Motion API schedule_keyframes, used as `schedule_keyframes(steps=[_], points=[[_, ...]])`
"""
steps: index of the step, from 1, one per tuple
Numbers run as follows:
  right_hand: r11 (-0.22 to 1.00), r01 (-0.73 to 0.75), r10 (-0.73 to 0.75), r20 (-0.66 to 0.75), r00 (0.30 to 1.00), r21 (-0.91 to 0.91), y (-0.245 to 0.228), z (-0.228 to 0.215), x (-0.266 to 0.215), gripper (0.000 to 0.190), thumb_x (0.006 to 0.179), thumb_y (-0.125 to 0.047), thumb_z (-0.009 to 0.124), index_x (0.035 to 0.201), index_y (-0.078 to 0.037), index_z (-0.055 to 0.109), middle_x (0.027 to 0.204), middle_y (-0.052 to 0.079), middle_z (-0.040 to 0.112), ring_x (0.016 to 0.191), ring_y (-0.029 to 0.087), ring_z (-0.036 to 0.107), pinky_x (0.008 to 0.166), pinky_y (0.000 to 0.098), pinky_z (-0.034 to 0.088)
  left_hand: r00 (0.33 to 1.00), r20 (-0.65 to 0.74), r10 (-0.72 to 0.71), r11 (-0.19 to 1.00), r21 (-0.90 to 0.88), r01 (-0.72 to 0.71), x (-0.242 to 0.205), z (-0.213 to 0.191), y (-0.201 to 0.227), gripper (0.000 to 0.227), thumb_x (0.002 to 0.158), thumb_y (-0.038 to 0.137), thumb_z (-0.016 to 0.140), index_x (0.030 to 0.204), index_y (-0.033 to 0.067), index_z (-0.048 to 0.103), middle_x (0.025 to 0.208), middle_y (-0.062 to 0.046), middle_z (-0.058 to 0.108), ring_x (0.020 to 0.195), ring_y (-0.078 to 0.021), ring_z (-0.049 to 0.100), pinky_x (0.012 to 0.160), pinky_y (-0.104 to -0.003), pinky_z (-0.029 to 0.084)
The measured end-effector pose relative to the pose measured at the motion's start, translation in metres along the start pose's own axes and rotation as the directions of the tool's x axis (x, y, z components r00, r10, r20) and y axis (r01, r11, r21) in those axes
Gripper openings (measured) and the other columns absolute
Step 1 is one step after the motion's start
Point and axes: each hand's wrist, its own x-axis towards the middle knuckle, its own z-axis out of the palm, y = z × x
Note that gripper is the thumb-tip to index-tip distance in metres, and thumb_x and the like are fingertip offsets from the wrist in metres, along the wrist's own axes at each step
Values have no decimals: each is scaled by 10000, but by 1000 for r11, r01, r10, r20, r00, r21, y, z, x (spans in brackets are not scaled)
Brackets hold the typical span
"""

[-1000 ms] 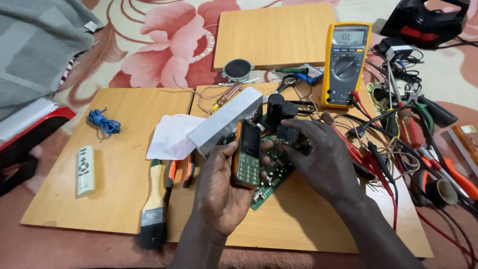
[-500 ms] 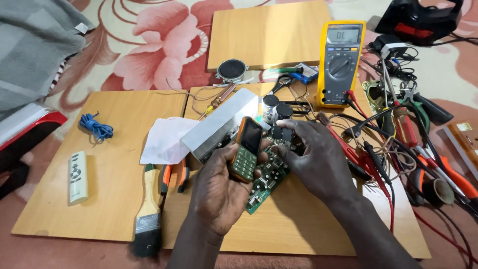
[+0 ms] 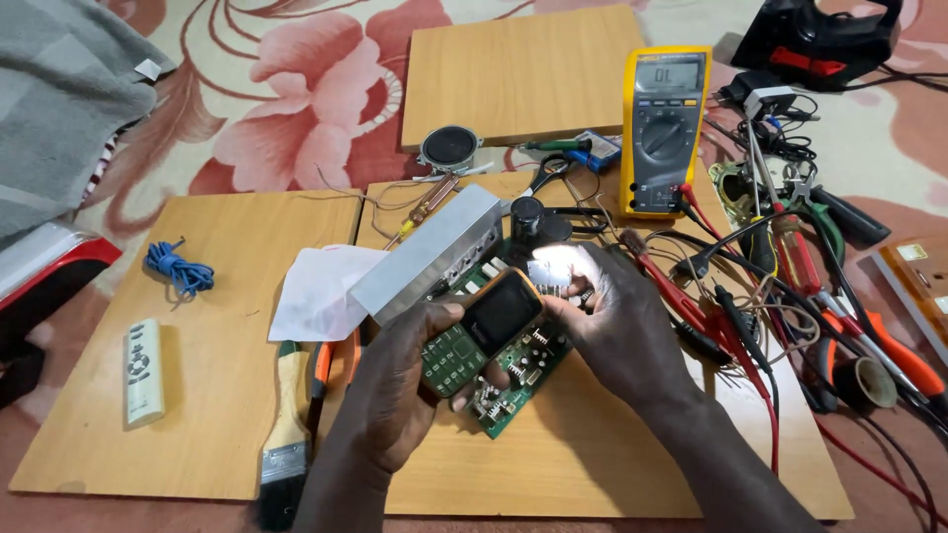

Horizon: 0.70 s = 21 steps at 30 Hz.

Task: Testing a circuit board with a multimeter and inspecting electronic components

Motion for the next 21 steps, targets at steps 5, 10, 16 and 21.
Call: schedule_keyframes(steps=[5,10,16,21], points=[[983,-183,182,37,983,32,-17,-5,2,390,832,-206,788,1209,-166,697,1038,18,785,832,163,707,709,328,571,999,-40,25,998,64,-23,3,-8,0,330,906,219,558,1124,4,682,661,-320,692,523,-341,647,450,-333,359],[965,-250,247,36,968,76,-24,-6,4,291,834,-206,779,1116,-182,711,1011,-23,783,848,132,719,744,296,558,997,-67,47,996,76,-42,1,-7,3,309,921,195,555,1109,-21,670,697,-341,694,557,-357,655,451,-338,342],[920,-392,391,55,919,12,-32,-10,6,309,821,-272,789,1121,-241,721,969,-77,790,773,120,684,712,298,539,998,-61,-22,995,94,28,-2,-2,7,375,943,235,532,1173,0,714,686,-298,697,595,-325,646,554,-377,385],[888,-458,455,60,888,48,-39,-12,7,342,800,-243,784,1137,-247,725,1014,-78,829,825,109,747,748,297,566,994,-79,-80,984,156,91,-10,9,18,390,937,225,500,1144,-5,737,688,-270,688,710,-348,634,649,-440,437]])
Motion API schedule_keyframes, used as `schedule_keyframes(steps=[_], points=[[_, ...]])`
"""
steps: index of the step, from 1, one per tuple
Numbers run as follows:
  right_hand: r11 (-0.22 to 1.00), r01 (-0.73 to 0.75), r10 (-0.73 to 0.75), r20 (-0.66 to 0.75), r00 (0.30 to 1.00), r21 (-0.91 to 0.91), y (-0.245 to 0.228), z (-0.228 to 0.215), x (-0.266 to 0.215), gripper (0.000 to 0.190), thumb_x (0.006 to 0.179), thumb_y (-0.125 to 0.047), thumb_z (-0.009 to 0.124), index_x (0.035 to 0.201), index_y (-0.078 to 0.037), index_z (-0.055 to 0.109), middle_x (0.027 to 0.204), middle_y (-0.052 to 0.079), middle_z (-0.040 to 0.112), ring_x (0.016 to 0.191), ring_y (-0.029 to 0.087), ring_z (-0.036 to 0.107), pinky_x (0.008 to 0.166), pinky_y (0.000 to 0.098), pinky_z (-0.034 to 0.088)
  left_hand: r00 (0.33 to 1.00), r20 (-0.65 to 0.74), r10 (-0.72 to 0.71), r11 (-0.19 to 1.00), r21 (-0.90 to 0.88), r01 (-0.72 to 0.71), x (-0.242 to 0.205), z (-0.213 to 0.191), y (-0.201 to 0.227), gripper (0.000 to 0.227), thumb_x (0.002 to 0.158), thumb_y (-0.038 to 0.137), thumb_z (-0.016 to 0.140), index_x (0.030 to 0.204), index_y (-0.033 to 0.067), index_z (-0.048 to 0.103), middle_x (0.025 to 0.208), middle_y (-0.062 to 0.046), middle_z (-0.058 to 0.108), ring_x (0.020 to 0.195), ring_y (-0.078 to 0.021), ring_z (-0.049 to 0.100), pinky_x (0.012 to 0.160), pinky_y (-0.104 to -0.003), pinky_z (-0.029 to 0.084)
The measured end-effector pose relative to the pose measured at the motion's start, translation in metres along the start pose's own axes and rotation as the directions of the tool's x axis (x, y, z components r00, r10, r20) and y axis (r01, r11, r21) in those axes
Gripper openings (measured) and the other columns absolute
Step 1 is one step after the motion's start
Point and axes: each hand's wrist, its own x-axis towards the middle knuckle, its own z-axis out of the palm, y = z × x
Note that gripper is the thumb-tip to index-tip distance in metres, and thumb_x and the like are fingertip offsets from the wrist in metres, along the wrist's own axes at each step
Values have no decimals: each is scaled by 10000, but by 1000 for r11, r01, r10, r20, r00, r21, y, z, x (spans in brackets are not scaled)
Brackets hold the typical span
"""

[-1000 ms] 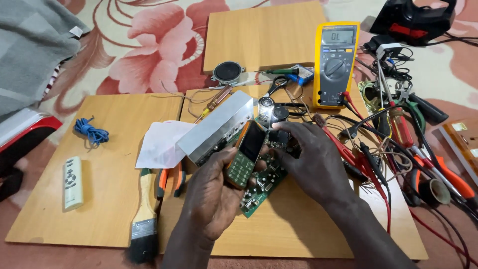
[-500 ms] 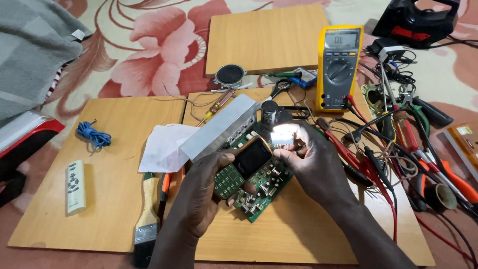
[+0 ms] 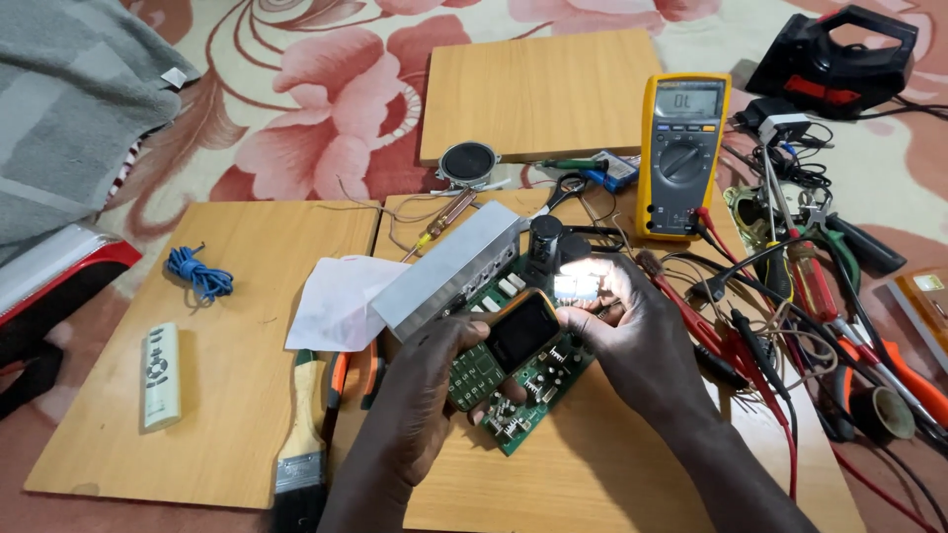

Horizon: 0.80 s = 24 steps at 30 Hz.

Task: Testing a circuit board with a multimeter and inspecting electronic components

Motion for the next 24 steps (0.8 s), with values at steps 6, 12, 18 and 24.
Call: schedule_keyframes(steps=[6,12,18,24], points=[[999,-9,10,-11,1000,41,1,1,0,356,814,-201,776,1162,-229,705,1036,-49,838,916,114,789,805,292,596,1000,12,-6,1000,-10,6,3,2,-4,367,937,234,528,1151,10,726,685,-281,690,628,-327,636,568,-407,389],[999,27,-27,-10,1000,43,1,0,1,390,802,-234,793,1187,-235,735,1072,-65,829,892,105,763,777,275,594,999,-34,-41,997,-59,39,5,1,-5,359,961,220,527,1202,28,711,703,-303,695,639,-340,641,576,-402,373],[896,434,-437,-14,899,-94,32,7,10,550,809,-129,801,1346,-140,681,1204,87,748,1040,221,726,869,330,566,999,-10,36,994,-106,-37,12,-1,-13,306,945,193,540,1147,18,687,722,-283,693,556,-319,653,448,-330,330],[958,278,-280,-33,959,-67,26,7,7,483,857,-184,778,1330,-254,713,1061,-20,775,613,124,532,548,268,500,998,-46,33,990,-138,-39,14,1,-14,320,920,192,551,1148,21,695,759,-264,686,560,-325,660,440,-312,295]])
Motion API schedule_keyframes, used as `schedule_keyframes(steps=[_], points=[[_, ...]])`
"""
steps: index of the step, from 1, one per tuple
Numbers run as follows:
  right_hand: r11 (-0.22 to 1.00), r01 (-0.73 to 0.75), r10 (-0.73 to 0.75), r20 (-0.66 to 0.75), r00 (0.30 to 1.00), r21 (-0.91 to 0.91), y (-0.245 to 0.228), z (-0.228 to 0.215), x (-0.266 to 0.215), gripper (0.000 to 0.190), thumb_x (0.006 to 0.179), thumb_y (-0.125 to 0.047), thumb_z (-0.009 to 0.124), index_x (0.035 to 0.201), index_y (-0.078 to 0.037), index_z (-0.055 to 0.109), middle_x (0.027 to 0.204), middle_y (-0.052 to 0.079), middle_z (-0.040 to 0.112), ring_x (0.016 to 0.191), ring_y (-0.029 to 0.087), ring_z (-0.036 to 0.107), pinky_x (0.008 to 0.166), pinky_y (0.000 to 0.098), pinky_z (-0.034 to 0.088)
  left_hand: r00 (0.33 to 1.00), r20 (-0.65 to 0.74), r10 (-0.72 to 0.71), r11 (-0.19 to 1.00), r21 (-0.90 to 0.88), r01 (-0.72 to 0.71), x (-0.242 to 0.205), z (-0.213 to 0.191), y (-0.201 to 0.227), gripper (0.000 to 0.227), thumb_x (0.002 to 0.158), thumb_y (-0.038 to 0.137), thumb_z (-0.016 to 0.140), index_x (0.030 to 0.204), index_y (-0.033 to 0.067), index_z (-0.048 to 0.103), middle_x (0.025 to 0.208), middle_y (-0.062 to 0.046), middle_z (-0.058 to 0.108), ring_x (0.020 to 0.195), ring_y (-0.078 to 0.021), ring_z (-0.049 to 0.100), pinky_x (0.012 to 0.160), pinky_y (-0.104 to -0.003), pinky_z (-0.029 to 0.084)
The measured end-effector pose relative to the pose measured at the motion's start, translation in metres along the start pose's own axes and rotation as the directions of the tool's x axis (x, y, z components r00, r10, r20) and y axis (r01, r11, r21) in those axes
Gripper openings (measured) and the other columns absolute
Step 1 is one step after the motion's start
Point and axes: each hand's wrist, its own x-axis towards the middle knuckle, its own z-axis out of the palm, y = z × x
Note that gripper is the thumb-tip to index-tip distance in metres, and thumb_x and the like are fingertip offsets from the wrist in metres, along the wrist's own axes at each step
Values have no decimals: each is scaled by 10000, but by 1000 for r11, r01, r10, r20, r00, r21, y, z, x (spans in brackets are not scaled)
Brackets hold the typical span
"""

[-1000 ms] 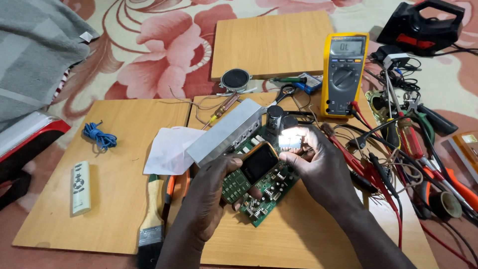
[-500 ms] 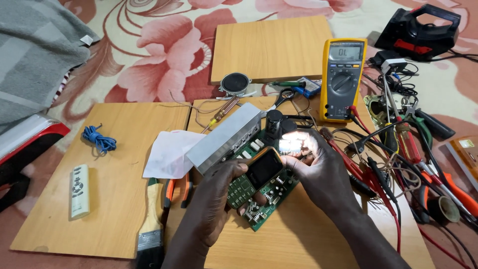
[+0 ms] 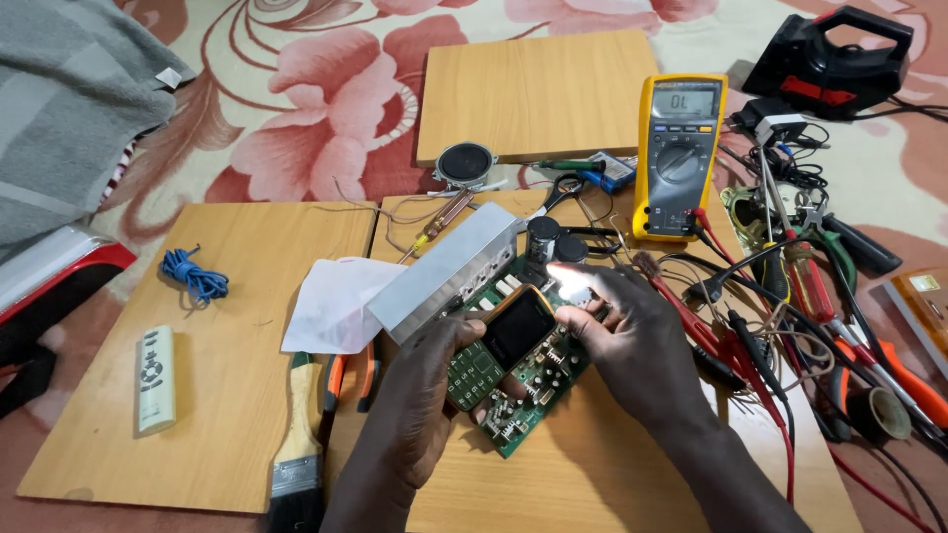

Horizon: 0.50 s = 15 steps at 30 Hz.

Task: Testing a circuit board with a multimeter and inspecting electronic components

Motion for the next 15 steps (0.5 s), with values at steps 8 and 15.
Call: schedule_keyframes(steps=[8,15], points=[[961,-185,172,81,982,205,-12,-11,4,360,872,-168,726,1229,-180,774,1045,-39,823,875,79,715,816,231,576,1000,12,-19,999,-37,20,-1,4,-2,349,907,177,573,1189,14,699,803,-255,706,597,-335,682,438,-332,340],[906,-203,178,102,979,371,-4,-11,6,367,884,-76,672,1245,-110,729,1146,48,827,1106,116,772,960,245,578,997,81,-19,999,36,16,-1,11,-8,382,885,184,567,1193,7,707,747,-235,696,596,-296,691,421,-302,335]])
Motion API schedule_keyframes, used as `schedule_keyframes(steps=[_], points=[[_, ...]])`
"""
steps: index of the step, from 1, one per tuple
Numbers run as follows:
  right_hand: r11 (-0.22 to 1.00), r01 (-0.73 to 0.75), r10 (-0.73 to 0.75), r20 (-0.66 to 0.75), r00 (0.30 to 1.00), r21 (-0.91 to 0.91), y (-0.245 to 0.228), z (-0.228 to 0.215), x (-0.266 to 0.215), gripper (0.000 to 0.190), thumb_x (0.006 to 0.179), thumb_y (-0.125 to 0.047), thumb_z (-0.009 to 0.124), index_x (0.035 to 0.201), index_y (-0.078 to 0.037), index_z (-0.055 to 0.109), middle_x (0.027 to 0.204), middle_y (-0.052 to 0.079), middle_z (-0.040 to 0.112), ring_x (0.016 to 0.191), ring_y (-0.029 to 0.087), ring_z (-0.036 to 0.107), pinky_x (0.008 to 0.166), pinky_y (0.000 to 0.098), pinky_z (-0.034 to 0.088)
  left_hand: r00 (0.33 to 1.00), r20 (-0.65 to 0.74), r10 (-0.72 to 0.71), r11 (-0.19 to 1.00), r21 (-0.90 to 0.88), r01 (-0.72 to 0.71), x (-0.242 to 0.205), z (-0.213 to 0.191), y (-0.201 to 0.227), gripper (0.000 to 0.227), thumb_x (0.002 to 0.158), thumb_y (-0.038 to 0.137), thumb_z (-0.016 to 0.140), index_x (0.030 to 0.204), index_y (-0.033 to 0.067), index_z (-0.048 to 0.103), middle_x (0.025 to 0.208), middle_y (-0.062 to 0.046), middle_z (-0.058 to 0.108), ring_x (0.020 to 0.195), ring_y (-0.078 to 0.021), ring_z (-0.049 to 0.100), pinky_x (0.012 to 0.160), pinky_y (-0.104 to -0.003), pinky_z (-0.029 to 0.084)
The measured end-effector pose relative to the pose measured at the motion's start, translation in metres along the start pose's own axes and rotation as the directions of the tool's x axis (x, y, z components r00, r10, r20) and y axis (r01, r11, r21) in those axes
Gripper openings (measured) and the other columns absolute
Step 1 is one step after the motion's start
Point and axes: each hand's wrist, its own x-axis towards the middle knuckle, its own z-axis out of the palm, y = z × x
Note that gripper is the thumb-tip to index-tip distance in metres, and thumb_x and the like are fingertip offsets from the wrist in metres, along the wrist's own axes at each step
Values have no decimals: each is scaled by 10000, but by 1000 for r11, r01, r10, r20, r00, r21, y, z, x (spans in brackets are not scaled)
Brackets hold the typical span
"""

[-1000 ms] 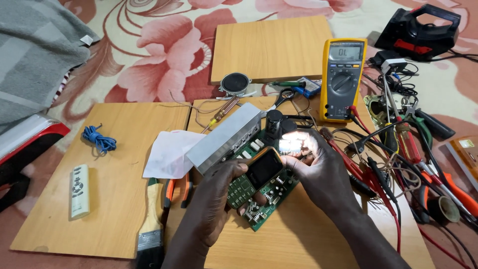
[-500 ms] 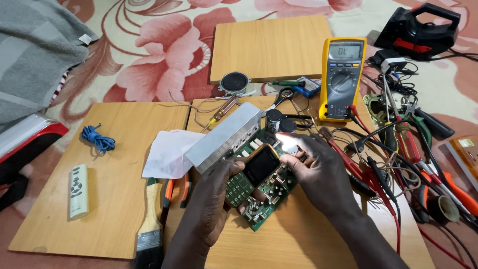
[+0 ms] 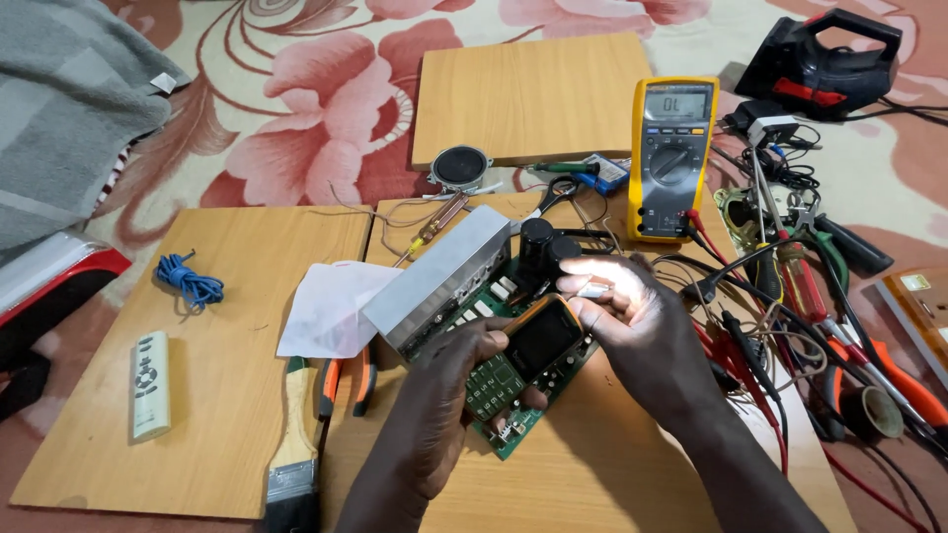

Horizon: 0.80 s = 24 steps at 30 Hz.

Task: Testing a circuit board with a multimeter and inspecting electronic components

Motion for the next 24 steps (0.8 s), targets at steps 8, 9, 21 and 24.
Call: schedule_keyframes(steps=[8,9,21,24], points=[[993,-95,87,-106,991,-76,-22,-3,-3,334,860,-158,673,1183,-82,716,1131,43,839,1056,114,797,947,238,592,999,1,-40,999,14,40,-4,9,1,321,905,186,571,1143,8,694,810,-207,678,597,-291,669,472,-327,324],[995,-51,42,-107,993,-85,-19,-5,-3,343,872,-166,692,1198,-60,689,1159,58,832,1067,127,803,942,241,601,999,0,-44,999,24,44,-5,10,3,334,906,196,569,1148,9,702,819,-205,685,606,-280,665,484,-327,321],[935,-41,19,-65,998,-352,-17,-9,-3,438,878,-270,649,1306,-264,738,1123,-99,787,859,115,685,792,272,530,996,-70,-47,998,-50,43,-2,9,2,358,900,197,568,1211,35,637,870,-239,702,624,-319,693,440,-305,321],[940,-83,55,-92,994,-332,-17,-7,-3,436,865,-268,670,1296,-291,734,1022,-79,817,830,105,705,785,269,532,997,-55,-55,998,-31,54,-4,9,1,340,915,197,548,1206,41,632,852,-243,711,643,-304,687,467,-319,335]])
